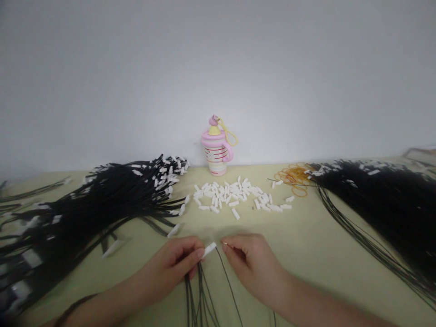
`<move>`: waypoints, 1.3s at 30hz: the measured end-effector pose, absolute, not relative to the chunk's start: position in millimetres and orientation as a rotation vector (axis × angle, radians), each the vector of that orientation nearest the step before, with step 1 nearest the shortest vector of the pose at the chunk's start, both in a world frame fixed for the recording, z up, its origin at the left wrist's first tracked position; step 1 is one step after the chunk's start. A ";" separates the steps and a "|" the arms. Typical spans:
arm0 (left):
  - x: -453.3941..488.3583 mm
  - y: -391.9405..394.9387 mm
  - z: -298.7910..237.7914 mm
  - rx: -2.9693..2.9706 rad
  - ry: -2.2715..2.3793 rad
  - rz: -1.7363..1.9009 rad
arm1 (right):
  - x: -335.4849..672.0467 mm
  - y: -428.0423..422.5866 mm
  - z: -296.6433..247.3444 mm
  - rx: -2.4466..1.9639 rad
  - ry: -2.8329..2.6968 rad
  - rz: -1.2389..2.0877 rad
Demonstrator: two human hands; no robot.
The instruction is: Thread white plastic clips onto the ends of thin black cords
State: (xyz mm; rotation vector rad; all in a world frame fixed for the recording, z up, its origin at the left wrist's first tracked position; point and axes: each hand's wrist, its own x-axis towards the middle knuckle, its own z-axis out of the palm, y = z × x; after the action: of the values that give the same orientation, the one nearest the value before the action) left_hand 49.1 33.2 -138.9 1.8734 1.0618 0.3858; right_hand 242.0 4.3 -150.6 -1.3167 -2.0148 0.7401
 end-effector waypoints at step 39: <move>48.5 32.3 -140.6 1.996 0.996 0.292 | 235.0 -4.5 -159.2 -1.280 -2.166 0.567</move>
State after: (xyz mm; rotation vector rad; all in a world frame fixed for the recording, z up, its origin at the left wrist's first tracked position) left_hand 48.5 32.3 -140.6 1.9964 0.9962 0.2924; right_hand 235.0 -4.5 -159.2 -1.2803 -2.1659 0.5671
